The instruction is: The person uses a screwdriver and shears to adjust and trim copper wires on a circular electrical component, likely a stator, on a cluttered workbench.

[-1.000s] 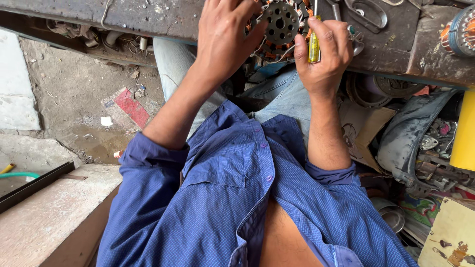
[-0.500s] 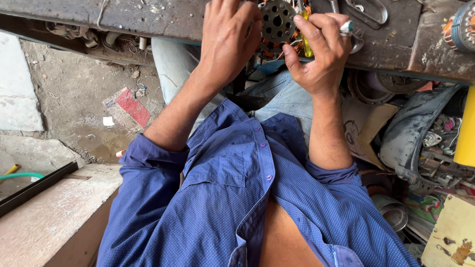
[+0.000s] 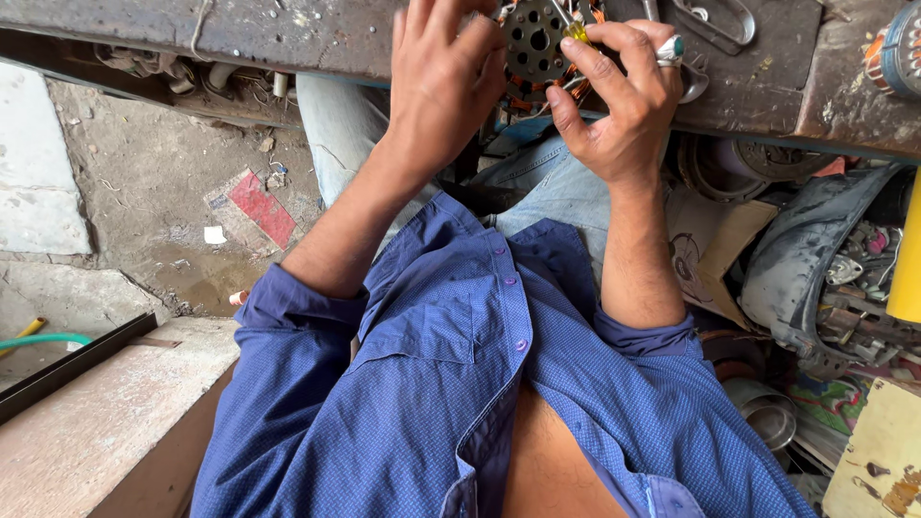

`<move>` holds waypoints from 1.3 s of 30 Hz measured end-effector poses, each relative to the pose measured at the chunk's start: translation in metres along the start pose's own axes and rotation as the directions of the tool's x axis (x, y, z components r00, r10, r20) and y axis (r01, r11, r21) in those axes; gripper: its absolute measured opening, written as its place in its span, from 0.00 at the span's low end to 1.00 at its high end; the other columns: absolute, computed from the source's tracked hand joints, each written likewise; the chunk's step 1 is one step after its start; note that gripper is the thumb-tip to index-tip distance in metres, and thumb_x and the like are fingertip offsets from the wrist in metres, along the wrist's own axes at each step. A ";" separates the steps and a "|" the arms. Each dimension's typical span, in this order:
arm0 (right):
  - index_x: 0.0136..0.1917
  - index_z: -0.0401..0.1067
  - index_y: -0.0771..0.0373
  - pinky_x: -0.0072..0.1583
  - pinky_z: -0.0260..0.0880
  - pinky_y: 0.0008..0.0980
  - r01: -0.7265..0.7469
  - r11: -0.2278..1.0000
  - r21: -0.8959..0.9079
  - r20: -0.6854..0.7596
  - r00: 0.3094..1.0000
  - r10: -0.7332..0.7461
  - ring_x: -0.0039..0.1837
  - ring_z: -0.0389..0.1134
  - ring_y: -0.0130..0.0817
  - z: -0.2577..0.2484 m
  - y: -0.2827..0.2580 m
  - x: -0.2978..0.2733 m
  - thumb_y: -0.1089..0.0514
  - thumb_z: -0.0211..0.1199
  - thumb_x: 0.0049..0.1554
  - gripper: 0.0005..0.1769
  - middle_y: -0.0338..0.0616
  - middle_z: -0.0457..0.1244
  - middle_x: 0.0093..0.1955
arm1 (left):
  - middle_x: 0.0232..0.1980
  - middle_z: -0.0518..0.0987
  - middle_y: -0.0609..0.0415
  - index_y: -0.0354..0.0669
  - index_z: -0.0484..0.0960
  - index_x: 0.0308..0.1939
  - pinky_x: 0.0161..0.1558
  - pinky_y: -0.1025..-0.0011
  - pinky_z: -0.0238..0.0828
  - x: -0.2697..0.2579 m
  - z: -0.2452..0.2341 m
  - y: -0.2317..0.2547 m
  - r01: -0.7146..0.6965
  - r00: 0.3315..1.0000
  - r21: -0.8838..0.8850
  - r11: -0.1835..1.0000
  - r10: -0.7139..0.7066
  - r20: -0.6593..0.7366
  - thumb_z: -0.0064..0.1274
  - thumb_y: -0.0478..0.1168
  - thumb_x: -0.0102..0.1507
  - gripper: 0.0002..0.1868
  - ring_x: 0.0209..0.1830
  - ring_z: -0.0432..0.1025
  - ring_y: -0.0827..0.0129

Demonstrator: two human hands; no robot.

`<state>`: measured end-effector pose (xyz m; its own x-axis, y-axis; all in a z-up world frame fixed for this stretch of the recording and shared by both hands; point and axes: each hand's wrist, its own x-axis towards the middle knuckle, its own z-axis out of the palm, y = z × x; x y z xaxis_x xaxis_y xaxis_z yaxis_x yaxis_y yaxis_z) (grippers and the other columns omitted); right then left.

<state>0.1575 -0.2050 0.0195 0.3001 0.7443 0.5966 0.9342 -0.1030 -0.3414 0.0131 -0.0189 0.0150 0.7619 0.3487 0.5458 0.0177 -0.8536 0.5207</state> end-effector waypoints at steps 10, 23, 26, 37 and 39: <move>0.63 0.80 0.61 0.64 0.69 0.45 -0.010 1.000 0.002 0.015 1.000 0.010 0.65 0.64 0.46 -0.003 -0.004 0.003 0.42 0.69 0.68 0.22 0.44 0.66 0.61 | 0.45 0.76 0.52 0.41 0.76 0.56 0.46 0.61 0.71 0.003 0.012 0.012 -0.012 1.000 -0.097 0.995 0.011 -0.013 0.56 0.29 0.65 0.16 0.45 0.74 0.55; 0.63 0.79 0.61 0.64 0.69 0.46 -0.022 1.000 0.020 0.021 1.000 0.022 0.65 0.63 0.46 -0.004 -0.006 0.007 0.45 0.73 0.64 0.22 0.44 0.67 0.60 | 0.47 0.79 0.49 0.43 0.67 0.65 0.42 0.63 0.78 -0.009 -0.011 0.020 0.184 0.981 -0.356 0.916 -0.150 0.121 0.48 0.29 0.72 0.18 0.43 0.80 0.57; 0.63 0.79 0.61 0.64 0.69 0.46 -0.026 0.999 0.020 0.012 1.000 0.026 0.65 0.64 0.46 -0.003 -0.006 0.006 0.45 0.73 0.64 0.22 0.44 0.66 0.60 | 0.40 0.76 0.52 0.42 0.67 0.66 0.39 0.68 0.74 -0.013 -0.008 0.017 0.322 0.944 -0.471 0.821 -0.238 0.230 0.49 0.28 0.72 0.19 0.36 0.76 0.66; 0.63 0.80 0.61 0.63 0.69 0.46 -0.025 1.000 0.018 0.020 1.000 0.024 0.65 0.63 0.44 -0.001 -0.002 0.005 0.40 0.70 0.66 0.24 0.43 0.66 0.60 | 0.43 0.74 0.57 0.39 0.73 0.63 0.46 0.77 0.73 0.004 -0.005 -0.015 0.431 0.896 -0.671 0.603 -0.197 0.398 0.56 0.25 0.68 0.20 0.42 0.73 0.77; 0.63 0.80 0.61 0.64 0.69 0.45 -0.031 0.999 0.022 0.026 0.999 0.030 0.65 0.63 0.45 -0.001 -0.002 0.003 0.39 0.69 0.67 0.25 0.43 0.66 0.60 | 0.39 0.77 0.56 0.41 0.74 0.61 0.39 0.75 0.72 0.004 -0.007 -0.015 0.335 0.924 -0.355 0.873 -0.231 0.304 0.56 0.28 0.63 0.22 0.34 0.76 0.74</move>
<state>0.1568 -0.2034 0.0223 0.3231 0.7578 0.5669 0.9200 -0.1112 -0.3758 0.0113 -0.0017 0.0143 0.8972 0.4012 0.1845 0.0406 -0.4911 0.8702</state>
